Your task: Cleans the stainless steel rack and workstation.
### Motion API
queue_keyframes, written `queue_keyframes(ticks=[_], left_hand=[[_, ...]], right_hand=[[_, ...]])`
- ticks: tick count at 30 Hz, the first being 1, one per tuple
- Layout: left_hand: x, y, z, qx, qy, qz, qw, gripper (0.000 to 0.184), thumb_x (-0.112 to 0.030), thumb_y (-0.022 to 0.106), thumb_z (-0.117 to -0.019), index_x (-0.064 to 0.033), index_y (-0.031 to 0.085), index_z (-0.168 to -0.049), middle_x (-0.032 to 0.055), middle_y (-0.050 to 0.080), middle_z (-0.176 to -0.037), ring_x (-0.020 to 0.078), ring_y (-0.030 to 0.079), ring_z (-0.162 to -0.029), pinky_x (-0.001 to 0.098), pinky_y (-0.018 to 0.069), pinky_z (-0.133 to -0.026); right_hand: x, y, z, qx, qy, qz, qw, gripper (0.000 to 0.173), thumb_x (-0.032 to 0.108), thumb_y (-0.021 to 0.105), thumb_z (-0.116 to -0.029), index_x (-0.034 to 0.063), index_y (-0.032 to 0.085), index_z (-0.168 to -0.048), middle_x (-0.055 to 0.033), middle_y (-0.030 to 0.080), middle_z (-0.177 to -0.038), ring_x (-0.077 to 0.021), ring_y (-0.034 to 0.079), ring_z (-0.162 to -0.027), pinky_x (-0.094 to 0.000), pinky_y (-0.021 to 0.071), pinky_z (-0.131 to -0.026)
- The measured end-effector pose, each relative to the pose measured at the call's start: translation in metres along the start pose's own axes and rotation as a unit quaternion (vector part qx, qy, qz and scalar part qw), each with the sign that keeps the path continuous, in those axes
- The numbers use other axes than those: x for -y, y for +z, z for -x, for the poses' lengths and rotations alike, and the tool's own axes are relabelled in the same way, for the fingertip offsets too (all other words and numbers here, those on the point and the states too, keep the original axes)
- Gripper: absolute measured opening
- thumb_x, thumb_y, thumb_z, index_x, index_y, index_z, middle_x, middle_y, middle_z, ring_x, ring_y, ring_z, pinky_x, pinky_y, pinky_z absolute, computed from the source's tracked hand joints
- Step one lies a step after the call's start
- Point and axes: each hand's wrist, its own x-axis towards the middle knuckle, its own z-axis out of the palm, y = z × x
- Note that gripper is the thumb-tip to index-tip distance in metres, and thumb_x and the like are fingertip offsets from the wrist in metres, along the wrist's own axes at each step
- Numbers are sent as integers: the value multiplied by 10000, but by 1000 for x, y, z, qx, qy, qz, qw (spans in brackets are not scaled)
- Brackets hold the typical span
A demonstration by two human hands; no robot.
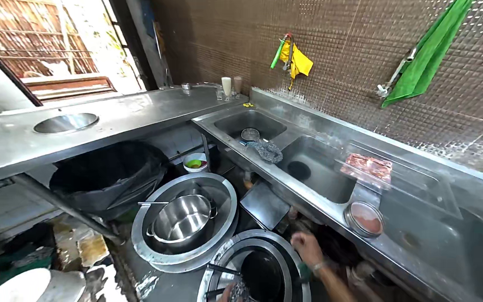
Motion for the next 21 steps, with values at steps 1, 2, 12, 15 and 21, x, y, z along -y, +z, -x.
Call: queue_keyframes(ticks=[1,2,12,15,21], left_hand=[[-6,1,-4,14,-2,-9,1000,603,-319,671,-962,-42,515,-1474,226,652,-1329,356,633,-1248,563,457,-1106],[-14,3,-9,26,0,-10,1000,601,-308,680,-959,-54,518,-1479,223,650,-1337,359,629,-1253,562,452,-1112],[-118,71,-66,172,147,-4,974,582,-302,675,-968,-81,519,-1483,136,607,-1426,234,586,-1320,441,443,-1156],[-163,97,-56,199,157,65,965,581,-256,683,-963,-47,510,-1477,166,609,-1406,231,606,-1286,430,478,-1121],[-221,147,-18,275,130,251,919,610,-107,686,-963,-80,453,-1527,143,605,-1406,232,648,-1196,444,567,-987]], right_hand=[[-21,10,27,5,37,-26,999,235,197,668,-959,11,742,-1082,-132,744,-1017,-234,715,-958,-439,572,-935],[-41,17,54,10,68,-45,997,224,176,669,-960,-3,740,-1073,-143,744,-998,-245,718,-935,-448,575,-921],[-112,-36,205,-187,157,-158,957,133,55,665,-927,-15,751,-1000,-110,748,-880,-195,713,-814,-404,593,-803],[-91,-68,216,-259,159,-215,928,175,104,610,-980,20,740,-1061,-73,744,-910,-162,678,-736,-350,578,-676],[-53,-120,253,-376,125,-365,843,173,158,609,-1028,34,714,-1088,-72,700,-833,-96,493,-511,-261,446,-479]])
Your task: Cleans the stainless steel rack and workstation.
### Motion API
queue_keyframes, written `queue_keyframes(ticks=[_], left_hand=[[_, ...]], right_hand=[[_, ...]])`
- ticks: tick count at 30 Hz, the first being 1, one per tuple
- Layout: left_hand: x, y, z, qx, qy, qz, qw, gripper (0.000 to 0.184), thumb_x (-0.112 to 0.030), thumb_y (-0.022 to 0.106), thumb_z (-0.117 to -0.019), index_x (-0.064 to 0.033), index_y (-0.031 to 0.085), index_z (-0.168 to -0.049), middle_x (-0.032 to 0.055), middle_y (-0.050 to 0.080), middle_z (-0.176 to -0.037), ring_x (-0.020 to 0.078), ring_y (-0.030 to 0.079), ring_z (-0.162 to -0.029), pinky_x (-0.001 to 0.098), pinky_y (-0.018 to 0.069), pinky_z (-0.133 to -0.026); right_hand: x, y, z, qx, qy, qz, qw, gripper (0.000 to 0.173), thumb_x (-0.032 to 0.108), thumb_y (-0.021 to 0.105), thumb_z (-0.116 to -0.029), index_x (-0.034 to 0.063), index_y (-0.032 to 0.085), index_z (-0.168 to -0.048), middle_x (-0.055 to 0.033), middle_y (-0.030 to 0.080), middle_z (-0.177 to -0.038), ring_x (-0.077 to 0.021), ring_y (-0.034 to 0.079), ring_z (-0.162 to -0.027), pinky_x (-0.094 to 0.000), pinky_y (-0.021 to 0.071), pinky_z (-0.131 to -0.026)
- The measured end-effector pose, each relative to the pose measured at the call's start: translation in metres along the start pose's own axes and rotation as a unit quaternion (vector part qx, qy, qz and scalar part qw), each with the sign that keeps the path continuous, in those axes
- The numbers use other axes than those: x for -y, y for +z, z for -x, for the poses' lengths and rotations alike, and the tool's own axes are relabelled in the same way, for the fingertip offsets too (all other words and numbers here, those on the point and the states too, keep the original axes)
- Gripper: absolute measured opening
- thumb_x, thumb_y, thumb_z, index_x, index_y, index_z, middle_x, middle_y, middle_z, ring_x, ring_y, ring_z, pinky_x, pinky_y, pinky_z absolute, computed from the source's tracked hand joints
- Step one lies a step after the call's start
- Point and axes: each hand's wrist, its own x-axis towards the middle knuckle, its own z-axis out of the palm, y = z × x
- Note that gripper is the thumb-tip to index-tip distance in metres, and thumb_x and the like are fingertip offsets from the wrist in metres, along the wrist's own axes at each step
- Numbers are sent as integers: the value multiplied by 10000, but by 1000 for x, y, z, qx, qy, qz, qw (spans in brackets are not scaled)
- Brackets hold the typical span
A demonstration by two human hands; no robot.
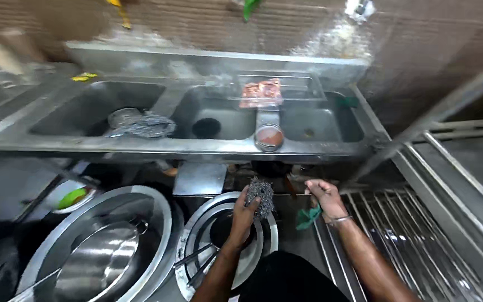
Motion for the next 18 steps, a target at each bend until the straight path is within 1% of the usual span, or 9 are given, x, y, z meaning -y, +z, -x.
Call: queue_keyframes(ticks=[3,5,7,9,11,14,16,17,18], left_hand=[[-10,31,4,41,-19,97,994,559,-34,620,-991,-99,465,-1524,138,635,-1359,246,677,-1124,440,592,-926],[-18,50,11,53,-44,143,987,486,-23,588,-1006,-84,514,-1482,160,676,-1266,260,702,-1034,443,608,-867],[-24,66,18,65,-60,170,982,434,-19,566,-1017,-59,540,-1448,180,686,-1223,272,706,-1006,448,608,-856],[-26,83,27,87,-58,180,978,395,-20,555,-1018,-22,556,-1413,195,695,-1183,273,711,-979,441,612,-846],[-27,99,39,110,-53,176,977,356,-31,555,-1014,2,579,-1367,199,709,-1118,267,720,-931,433,621,-816],[-26,125,56,146,-38,164,975,314,-33,565,-1008,44,603,-1311,211,715,-1082,267,725,-915,429,625,-821],[-25,142,69,166,-23,159,973,296,-48,589,-996,56,623,-1270,206,719,-1058,253,724,-906,418,624,-828],[-24,150,75,173,-14,157,972,290,-62,601,-984,60,636,-1245,197,724,-1039,243,724,-895,409,622,-828],[-23,157,82,175,-7,154,972,281,-79,610,-977,59,646,-1219,185,728,-1018,229,723,-883,399,621,-824]], right_hand=[[9,-23,13,-19,-34,-35,999,165,171,626,-1019,44,721,-1064,-72,689,-805,-85,469,-485,-239,420,-444],[7,-40,24,-35,-38,-8,999,149,160,650,-1003,44,726,-1057,-69,686,-801,-95,494,-514,-248,435,-469],[4,-54,36,-44,-43,44,997,134,133,704,-960,47,738,-1057,-60,698,-818,-113,549,-576,-270,470,-523],[1,-66,46,-37,-48,104,993,254,205,783,-909,65,733,-1114,-44,716,-867,-137,640,-706,-318,549,-646],[2,-72,53,-23,-61,160,985,495,319,839,-853,87,683,-1262,-43,728,-954,-162,702,-820,-376,618,-750],[15,-77,62,-12,-65,264,962,847,530,854,-780,187,535,-1486,-54,707,-1147,-187,684,-912,-425,590,-793],[16,-80,66,-5,-73,296,953,897,530,853,-779,205,484,-1528,-82,693,-1221,-214,680,-1047,-465,570,-924],[15,-83,69,8,-76,302,950,864,495,841,-808,200,477,-1534,-93,683,-1295,-215,670,-1154,-472,541,-1021],[12,-87,72,23,-78,302,950,789,454,817,-846,192,499,-1519,-89,682,-1317,-198,661,-1197,-457,522,-1064]])
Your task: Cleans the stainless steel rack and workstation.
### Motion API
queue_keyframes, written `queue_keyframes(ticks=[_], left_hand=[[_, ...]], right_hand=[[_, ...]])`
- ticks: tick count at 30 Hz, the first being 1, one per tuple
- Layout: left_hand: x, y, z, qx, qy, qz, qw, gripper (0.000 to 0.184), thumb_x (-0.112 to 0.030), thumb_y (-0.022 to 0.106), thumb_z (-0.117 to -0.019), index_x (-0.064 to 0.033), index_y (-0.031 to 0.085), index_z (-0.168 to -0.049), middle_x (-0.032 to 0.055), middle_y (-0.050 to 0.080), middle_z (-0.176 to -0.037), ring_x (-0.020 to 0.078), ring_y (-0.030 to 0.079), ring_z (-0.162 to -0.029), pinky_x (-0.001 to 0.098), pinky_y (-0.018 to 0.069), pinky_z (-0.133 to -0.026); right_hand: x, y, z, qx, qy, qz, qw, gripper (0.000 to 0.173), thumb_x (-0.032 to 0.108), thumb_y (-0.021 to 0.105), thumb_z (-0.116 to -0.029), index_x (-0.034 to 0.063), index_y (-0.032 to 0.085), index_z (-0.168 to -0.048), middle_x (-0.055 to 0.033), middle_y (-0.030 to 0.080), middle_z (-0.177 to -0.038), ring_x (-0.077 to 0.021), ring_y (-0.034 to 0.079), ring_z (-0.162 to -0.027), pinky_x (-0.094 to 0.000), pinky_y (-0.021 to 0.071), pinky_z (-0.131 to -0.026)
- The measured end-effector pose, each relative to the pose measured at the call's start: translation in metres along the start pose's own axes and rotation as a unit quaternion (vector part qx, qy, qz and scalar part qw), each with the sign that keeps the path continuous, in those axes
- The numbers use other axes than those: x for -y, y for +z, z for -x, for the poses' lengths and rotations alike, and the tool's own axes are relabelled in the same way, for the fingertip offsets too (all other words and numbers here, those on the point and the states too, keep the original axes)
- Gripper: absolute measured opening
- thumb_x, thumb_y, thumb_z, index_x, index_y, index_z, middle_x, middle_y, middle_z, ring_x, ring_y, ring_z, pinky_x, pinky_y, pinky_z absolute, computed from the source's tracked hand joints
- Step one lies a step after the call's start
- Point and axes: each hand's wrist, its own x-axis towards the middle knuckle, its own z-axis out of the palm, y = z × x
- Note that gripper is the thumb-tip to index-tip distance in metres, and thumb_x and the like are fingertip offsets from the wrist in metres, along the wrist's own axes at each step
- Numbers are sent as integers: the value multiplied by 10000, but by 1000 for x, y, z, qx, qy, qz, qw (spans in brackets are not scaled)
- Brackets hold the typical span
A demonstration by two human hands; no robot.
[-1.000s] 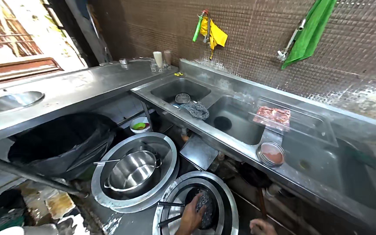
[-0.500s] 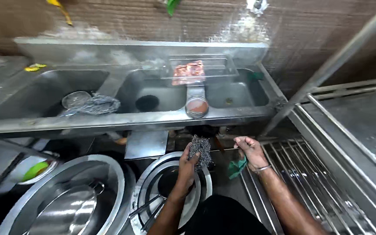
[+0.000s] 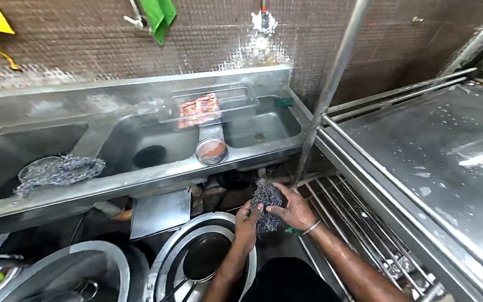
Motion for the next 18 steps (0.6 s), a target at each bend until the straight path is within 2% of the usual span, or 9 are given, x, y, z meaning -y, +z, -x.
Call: queue_keyframes(ticks=[3,7,9,13,14,16,18], left_hand=[[7,18,10,-5,7,1,1000,288,-107,590,-999,59,638,-1230,184,730,-1026,232,728,-902,408,622,-844],[12,37,18,-55,16,-11,998,219,-103,596,-1003,52,646,-1150,182,721,-949,244,724,-824,417,632,-765],[13,45,23,-46,5,-11,999,259,-110,598,-1013,23,608,-1236,194,709,-1012,264,720,-861,431,630,-773],[18,56,33,18,-18,-10,1000,520,-207,665,-971,-104,517,-1459,189,675,-1210,287,706,-994,461,617,-848],[18,58,34,36,-25,-7,999,547,-239,694,-953,-102,531,-1457,192,678,-1213,287,707,-998,463,616,-857],[18,67,38,50,-38,4,998,514,-300,756,-905,-16,626,-1313,202,722,-1082,273,734,-909,449,632,-815],[18,77,42,58,-50,5,997,438,-306,744,-918,16,669,-1206,192,737,-990,250,740,-842,425,637,-778]], right_hand=[[-13,-8,17,33,-18,-30,999,510,393,738,-928,129,657,-1358,-61,731,-1215,-126,686,-1129,-376,534,-1041],[-27,-23,37,64,-47,-39,996,405,417,666,-978,92,724,-1212,-67,743,-1097,-124,693,-1038,-362,544,-983],[-31,-31,46,81,-52,-40,995,393,416,641,-996,85,724,-1192,-75,739,-1070,-131,691,-1006,-371,545,-959],[-43,-51,59,108,-71,-77,989,375,385,634,-1008,86,719,-1217,-58,741,-1069,-106,689,-990,-359,552,-946],[-47,-55,61,114,-79,-94,986,364,367,638,-1009,81,719,-1217,-49,744,-1054,-91,693,-966,-345,562,-930],[-52,-66,67,127,-86,-118,981,338,330,640,-1011,58,719,-1196,-41,741,-1002,-70,687,-900,-315,569,-872],[-57,-75,72,130,-100,-122,979,331,342,651,-1004,57,730,-1153,-33,736,-965,-57,676,-854,-294,565,-820]])
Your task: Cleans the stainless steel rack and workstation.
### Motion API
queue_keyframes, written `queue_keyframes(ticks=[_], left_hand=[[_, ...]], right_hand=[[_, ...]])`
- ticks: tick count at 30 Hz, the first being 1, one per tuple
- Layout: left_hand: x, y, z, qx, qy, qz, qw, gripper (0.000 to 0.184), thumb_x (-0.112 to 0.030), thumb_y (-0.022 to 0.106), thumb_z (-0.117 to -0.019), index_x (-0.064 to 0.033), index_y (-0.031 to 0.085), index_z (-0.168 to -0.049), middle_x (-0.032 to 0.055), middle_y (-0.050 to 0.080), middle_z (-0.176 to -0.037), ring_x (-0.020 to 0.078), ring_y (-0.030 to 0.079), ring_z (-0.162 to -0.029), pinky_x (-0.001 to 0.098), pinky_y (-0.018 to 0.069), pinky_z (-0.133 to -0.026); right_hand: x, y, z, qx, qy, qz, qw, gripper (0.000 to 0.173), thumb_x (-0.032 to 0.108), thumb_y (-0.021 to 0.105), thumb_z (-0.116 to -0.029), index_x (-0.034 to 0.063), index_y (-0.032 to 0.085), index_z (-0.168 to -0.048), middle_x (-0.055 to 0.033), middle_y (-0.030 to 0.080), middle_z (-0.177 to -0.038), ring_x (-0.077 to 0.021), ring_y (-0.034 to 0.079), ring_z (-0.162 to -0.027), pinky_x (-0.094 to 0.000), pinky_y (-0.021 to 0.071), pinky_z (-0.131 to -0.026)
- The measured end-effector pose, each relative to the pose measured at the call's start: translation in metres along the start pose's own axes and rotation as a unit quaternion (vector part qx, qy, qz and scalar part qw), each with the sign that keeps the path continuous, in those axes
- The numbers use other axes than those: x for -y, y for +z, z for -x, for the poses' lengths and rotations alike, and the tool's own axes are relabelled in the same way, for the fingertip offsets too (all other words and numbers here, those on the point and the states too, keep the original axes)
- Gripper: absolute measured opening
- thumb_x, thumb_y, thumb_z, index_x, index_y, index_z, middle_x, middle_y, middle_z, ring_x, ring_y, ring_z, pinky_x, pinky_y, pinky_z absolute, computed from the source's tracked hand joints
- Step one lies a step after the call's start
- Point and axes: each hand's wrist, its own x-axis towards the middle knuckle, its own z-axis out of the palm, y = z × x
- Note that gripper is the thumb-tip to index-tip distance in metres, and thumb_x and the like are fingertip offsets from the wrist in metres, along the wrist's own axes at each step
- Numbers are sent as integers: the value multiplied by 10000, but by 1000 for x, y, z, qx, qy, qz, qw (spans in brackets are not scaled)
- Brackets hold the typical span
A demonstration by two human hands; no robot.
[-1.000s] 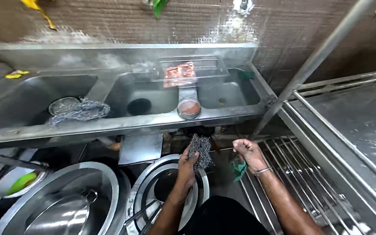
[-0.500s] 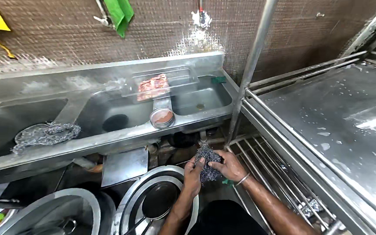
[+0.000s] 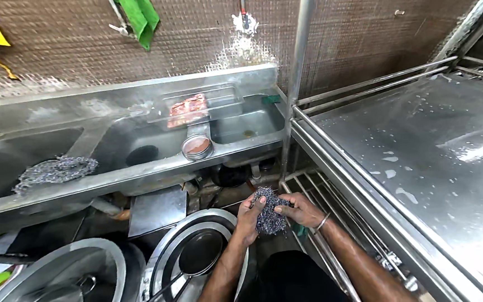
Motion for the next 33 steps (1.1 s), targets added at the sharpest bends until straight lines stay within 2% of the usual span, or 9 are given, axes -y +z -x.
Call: queue_keyframes(ticks=[4,7,12,17,21,24,26,31,33], left_hand=[[8,19,1,-49,-4,-23,999,254,-166,566,-1041,24,677,-1169,182,733,-947,234,728,-804,405,631,-743],[19,27,-2,-96,6,-55,994,240,-172,572,-1048,23,682,-1134,160,730,-918,216,719,-787,391,624,-726],[29,33,-3,-147,3,-113,983,264,-237,603,-1039,-5,666,-1149,132,716,-953,203,703,-822,395,609,-747],[40,34,-7,-160,-2,-122,980,243,-246,641,-1020,-19,677,-1099,114,716,-904,192,696,-766,382,607,-699],[54,36,-8,-147,-4,-132,980,224,-218,673,-1000,-12,684,-1087,119,718,-897,195,693,-757,374,603,-692],[67,35,-6,-153,9,-181,972,202,-186,724,-962,-16,662,-1050,106,706,-894,184,679,-778,372,589,-723],[73,34,-4,-162,4,-189,968,234,-176,753,-940,-17,638,-1067,117,700,-914,200,679,-796,386,587,-730],[73,33,-2,-114,13,-241,964,477,-111,731,-942,-83,538,-1378,137,642,-1257,219,666,-1073,419,586,-894],[71,31,-5,-88,33,-302,949,508,-144,701,-967,-114,515,-1439,116,622,-1346,198,645,-1167,418,559,-980]], right_hand=[[-4,-11,13,-43,23,-11,999,333,333,722,-962,67,729,-1162,-32,736,-899,-75,679,-786,-296,579,-775],[-10,-16,24,-112,56,-17,992,329,304,761,-935,62,713,-1152,-13,647,-725,-85,581,-612,-271,524,-622],[-9,-29,46,-243,94,-43,964,244,293,703,-986,78,725,-1098,-53,663,-744,-145,576,-585,-308,504,-553],[4,-33,63,-281,142,-61,947,271,367,722,-963,156,708,-1133,-43,628,-706,-136,501,-517,-287,423,-473],[3,-32,55,-296,133,-115,939,258,350,717,-963,127,725,-1092,-32,664,-763,-110,537,-570,-267,455,-522],[13,-31,44,-331,138,-149,922,236,257,751,-943,68,707,-1076,-43,645,-766,-105,534,-592,-267,463,-557],[10,-31,36,-349,126,-155,916,263,224,774,-924,30,701,-1086,-64,669,-809,-124,581,-654,-296,508,-626],[4,-33,16,-391,139,-74,907,340,256,749,-949,11,677,-1173,-100,688,-900,-165,640,-761,-370,556,-728],[3,-32,7,-403,153,-61,900,348,259,748,-949,17,674,-1187,-101,687,-909,-173,647,-786,-382,558,-752]])
